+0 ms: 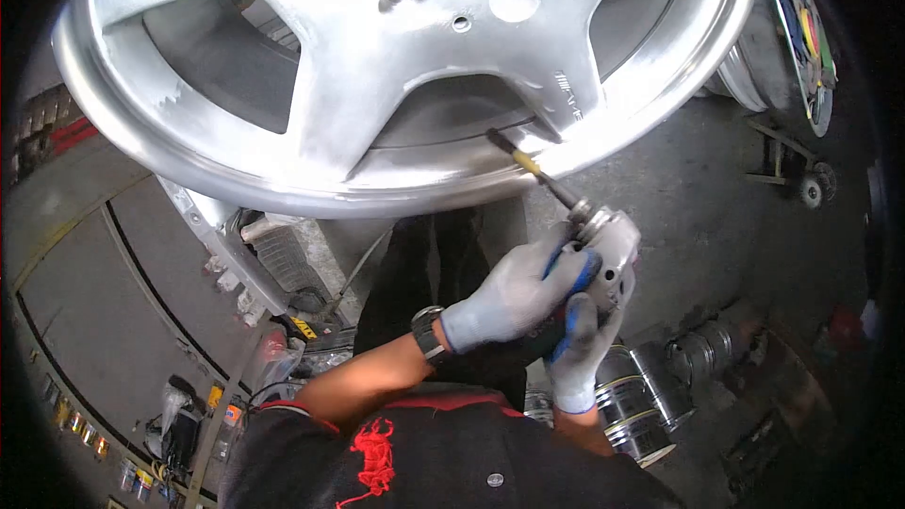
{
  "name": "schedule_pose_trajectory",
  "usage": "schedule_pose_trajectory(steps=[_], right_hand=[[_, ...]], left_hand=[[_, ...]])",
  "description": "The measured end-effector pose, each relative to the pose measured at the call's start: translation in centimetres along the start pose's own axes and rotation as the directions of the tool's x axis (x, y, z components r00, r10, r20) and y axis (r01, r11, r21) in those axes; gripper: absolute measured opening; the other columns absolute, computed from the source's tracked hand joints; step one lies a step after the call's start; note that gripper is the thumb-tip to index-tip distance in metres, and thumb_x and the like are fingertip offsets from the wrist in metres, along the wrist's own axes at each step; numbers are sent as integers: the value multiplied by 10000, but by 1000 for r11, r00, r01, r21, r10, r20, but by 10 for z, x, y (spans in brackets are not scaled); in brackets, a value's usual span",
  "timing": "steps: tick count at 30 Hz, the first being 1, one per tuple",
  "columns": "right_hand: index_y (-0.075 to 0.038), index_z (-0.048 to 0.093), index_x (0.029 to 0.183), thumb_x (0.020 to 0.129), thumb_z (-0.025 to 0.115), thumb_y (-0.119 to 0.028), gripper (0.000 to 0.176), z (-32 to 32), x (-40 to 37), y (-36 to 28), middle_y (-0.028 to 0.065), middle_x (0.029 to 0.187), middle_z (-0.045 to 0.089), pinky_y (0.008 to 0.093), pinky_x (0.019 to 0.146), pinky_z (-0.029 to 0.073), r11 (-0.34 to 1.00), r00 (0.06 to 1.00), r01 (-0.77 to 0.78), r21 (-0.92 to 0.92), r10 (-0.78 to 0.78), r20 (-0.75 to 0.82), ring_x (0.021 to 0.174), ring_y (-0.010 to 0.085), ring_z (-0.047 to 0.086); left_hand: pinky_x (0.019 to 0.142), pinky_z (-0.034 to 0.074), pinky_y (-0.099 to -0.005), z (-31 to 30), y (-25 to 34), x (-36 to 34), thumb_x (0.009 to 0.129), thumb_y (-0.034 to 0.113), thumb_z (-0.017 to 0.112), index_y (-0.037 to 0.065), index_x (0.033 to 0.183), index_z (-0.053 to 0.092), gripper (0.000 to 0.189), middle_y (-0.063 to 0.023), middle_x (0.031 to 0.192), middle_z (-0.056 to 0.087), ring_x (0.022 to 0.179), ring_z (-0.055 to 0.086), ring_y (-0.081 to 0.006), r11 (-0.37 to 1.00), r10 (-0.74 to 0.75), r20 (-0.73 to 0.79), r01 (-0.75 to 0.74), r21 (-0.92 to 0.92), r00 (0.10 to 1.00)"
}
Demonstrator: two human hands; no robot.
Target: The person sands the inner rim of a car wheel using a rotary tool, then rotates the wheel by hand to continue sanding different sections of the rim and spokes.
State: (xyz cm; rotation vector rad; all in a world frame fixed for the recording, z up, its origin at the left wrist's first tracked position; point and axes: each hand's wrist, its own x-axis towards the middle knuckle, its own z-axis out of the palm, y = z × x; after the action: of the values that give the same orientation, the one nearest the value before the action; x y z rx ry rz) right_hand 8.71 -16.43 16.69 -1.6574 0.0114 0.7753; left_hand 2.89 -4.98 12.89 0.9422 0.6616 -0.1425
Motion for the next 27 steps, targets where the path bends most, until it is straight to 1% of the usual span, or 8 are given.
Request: schedule_pose_trajectory(steps=[2, 7, 9, 16, 17, 18, 23, 27], right_hand=[[18, 233, 1477, 803, 751, -193, 876, -7, 5, -5, 155, 1363, 454, 365, 1079, 370, 1000, 1000, 8, 22, -8, -3, 1234, 248, 489], [25, 133, 1494, 777, 734, -188, 959, -25, 2, 5, 204, 1389, 391, 389, 1083, 377, 987, 998, 4, -161, 7, 67, 1278, 274, 443], [23, 112, 1499, 775, 739, -183, 979, -20, 3, 4, 204, 1392, 382, 393, 1088, 375, 989, 994, -3, -148, 19, 107, 1291, 276, 429], [18, 133, 1488, 731, 806, -157, 1028, -7, -3, 5, 193, 1392, 356, 403, 1109, 362, 980, 950, -196, -25, 196, 245, 1313, 273, 411], [18, 142, 1485, 729, 807, -157, 1023, -7, -4, 8, 194, 1393, 357, 405, 1108, 365, 981, 946, -185, -50, 192, 261, 1314, 269, 411], [19, 151, 1483, 726, 809, -156, 1018, -8, -6, 12, 196, 1395, 359, 406, 1106, 368, 982, 943, -173, -75, 187, 275, 1316, 265, 412], [11, 113, 1490, 717, 813, -166, 1057, -16, -1, 3, 210, 1419, 335, 412, 1097, 386, 982, 968, -182, -53, 189, 168, 1314, 300, 421], [13, 81, 1494, 725, 811, -178, 1078, -24, -1, 6, 211, 1413, 341, 420, 1084, 411, 997, 994, -74, -34, 76, 74, 1308, 301, 429]], left_hand=[[901, 480, -361, 8, -2, 10, 1015, 406, 449, -12, 1405, 393, 575, -213, 1098, 666, 1012, 653, -251, 991, 134, 23, -134, -5, 991], [899, 477, -359, 8, -4, 6, 1012, 382, 442, -15, 1431, 369, 582, -220, 1111, 659, 1005, 651, -267, 998, 59, 30, -58, -16, 998], [842, 493, -401, 6, -8, 1, 1006, 361, 468, -14, 1294, 460, 472, -251, 997, 653, 954, 671, -366, 997, 51, -63, -54, -46, 997], [816, 493, -374, -1, -21, -26, 987, 315, 463, 0, 1361, 435, 490, -222, 981, 671, 935, 676, -345, 993, -118, -232, 111, -43, 966], [804, 491, -377, -2, -32, -22, 978, 303, 462, -6, 1377, 423, 506, -211, 963, 670, 905, 672, -330, 976, -13, -198, -30, -214, 980], [804, 491, -377, -1, -38, -23, 978, 303, 462, -6, 1377, 423, 506, -211, 963, 670, 905, 672, -330, 977, -17, -198, -26, -212, 980], [838, 488, -362, 8, -15, -6, 967, 341, 493, -1, 1410, 402, 566, -210, 976, 661, 900, 661, -290, 995, -88, -134, 81, -53, 987], [828, 485, -357, 12, -8, 6, 951, 367, 527, 0, 1392, 413, 584, -203, 961, 660, 888, 655, -264, 999, 0, -26, -2, -51, 1000]])
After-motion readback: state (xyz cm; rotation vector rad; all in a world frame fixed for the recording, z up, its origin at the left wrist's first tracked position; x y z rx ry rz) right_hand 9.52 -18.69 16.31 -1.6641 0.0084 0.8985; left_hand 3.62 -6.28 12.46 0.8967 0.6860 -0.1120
